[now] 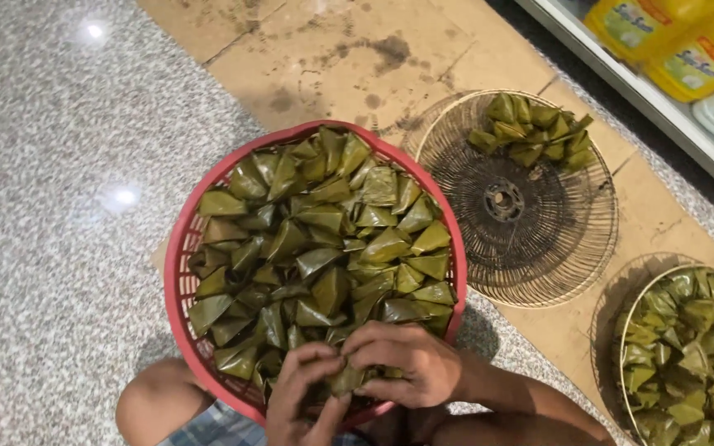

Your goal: Organizing small pyramid-shaped cakes wrapped in leaves into a red plastic basket.

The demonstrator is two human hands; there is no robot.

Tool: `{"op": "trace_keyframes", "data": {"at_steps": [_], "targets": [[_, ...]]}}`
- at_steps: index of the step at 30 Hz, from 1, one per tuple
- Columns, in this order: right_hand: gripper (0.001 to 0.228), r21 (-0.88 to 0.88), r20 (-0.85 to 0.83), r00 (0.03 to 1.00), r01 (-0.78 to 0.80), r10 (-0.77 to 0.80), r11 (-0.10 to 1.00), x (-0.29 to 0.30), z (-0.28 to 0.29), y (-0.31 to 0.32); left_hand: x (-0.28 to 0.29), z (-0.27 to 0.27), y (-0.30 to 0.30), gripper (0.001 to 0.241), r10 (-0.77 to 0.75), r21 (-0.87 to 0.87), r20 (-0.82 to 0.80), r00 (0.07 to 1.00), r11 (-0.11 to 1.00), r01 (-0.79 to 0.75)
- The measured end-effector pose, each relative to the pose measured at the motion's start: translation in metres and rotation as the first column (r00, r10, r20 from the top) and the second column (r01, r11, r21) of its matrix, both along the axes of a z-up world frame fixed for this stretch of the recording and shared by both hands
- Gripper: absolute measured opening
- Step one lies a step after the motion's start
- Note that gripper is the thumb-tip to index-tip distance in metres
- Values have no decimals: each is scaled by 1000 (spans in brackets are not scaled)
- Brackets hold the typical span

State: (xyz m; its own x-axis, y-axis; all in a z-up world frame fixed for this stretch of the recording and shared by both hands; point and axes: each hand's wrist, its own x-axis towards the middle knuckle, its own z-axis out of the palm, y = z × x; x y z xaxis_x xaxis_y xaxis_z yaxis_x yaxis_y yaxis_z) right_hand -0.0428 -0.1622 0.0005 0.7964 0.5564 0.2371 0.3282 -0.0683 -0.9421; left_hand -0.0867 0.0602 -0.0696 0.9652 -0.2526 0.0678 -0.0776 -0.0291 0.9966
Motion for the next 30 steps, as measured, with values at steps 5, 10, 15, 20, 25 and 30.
{"op": "trace_keyframes", "data": {"at_steps": [5, 10, 15, 20, 25, 30], "targets": [[17, 76, 8, 999, -33, 33, 997, -6, -17, 0, -12, -10, 3, 32, 9, 88, 141, 990, 996, -22], [18, 63, 11, 997, -77, 76, 995, -5, -13, 0, -18, -10, -3, 26, 72, 48, 130, 989, 996, -79], [10, -54, -36, 997, -65, 63, 996, -1, 8, 0, -21, -2, -9, 18, 137, 74, 136, 981, 986, -148], [8, 8, -64, 996, -59, 59, 998, -7, -15, 1, -13, 2, 3, 25, -27, 149, 125, 992, 989, 8], [20, 29, -12, 1000, -4, 4, 1000, -9, -25, -2, -7, 10, -5, 15, 19, 73, 94, 995, 997, -26], [21, 79, -25, 1000, 6, -4, 997, -10, -32, -6, -1, 17, -9, 11, 3, 105, 130, 991, 994, -17]]}}
